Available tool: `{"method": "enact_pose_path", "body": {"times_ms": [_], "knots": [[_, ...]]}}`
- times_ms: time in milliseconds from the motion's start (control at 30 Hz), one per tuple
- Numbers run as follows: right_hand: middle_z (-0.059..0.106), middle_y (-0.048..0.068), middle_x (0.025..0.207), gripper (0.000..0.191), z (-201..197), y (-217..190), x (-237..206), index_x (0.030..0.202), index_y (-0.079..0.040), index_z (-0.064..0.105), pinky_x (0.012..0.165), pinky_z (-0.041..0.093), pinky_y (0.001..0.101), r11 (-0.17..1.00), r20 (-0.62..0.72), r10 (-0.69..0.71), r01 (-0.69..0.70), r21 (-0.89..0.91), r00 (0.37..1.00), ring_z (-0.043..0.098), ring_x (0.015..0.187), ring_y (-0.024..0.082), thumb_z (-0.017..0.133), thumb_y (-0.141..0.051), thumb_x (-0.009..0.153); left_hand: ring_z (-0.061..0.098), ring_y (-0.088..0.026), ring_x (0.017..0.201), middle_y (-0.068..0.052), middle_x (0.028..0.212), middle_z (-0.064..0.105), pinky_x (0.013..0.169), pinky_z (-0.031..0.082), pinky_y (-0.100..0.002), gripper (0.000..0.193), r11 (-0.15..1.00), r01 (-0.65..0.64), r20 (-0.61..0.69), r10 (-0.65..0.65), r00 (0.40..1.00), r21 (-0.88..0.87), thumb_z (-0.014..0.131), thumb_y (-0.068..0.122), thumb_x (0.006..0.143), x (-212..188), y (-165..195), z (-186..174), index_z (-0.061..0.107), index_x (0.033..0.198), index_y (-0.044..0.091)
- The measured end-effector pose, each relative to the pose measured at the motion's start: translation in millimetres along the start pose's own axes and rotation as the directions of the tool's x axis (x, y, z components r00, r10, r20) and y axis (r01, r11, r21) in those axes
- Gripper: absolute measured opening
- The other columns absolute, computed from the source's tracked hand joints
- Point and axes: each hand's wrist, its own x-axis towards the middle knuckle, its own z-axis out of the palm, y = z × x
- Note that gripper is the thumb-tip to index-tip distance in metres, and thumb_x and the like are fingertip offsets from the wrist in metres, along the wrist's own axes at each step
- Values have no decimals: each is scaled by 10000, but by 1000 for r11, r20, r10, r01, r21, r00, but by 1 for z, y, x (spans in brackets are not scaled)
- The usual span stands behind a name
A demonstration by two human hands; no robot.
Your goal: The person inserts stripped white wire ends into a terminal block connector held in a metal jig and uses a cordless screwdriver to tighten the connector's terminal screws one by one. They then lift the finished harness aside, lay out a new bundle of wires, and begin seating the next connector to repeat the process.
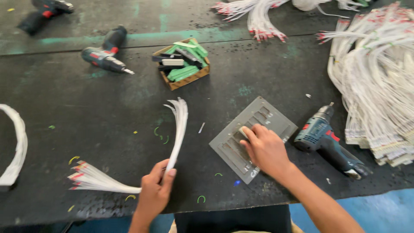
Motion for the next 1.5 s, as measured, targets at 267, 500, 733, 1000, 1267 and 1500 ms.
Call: {"method": "enact_pose_path", "body": {"times_ms": [267,500,733,1000,1267,1500], "knots": [[756,119,1099,481,50,-51,-26,1315,-66,648,506,474,236,-341,562,43,-517,785,826,596,550,104,592,-302,900,651,-316,609,-121,731,646,551,503,-390,374,808,-582,291,537,792,91,718,133,916,-32,39,20,674,1272,26],[653,236,1126,279,36,-15,-66,1067,52,637,761,509,348,-526,351,176,-213,823,920,616,790,197,533,-194,1148,602,-294,619,-75,691,571,568,469,-422,201,666,-589,181,579,795,458,651,279,917,-17,19,-24,637,870,83],[685,229,1235,319,51,-62,-63,1133,69,678,793,555,390,-362,458,223,-363,859,860,690,925,236,495,-176,1041,663,-331,913,-109,972,668,806,525,-450,322,480,-509,43,696,717,715,662,265,876,39,44,-49,660,1081,16],[668,157,1198,273,102,-69,-73,1245,22,609,936,563,406,-510,553,327,-349,786,766,696,1066,228,508,-123,1036,695,-314,866,-142,1018,705,744,560,-386,182,909,-415,385,400,832,-49,661,120,918,38,86,67,715,1066,29],[663,189,1197,279,98,-77,-78,1317,-3,544,885,571,454,-477,422,407,-205,855,811,693,1024,309,507,-101,1059,697,-150,737,-74,804,725,711,581,-314,119,918,-214,575,379,725,-335,702,80,882,75,101,114,706,945,-20],[620,131,1366,399,53,-84,-86,1373,-29,506,879,592,408,-447,602,156,-487,750,783,710,1115,282,525,-121,985,663,-106,779,-51,846,701,730,561,-288,114,906,-214,548,396,737,-367,687,86,932,90,77,118,666,980,-15]]}}
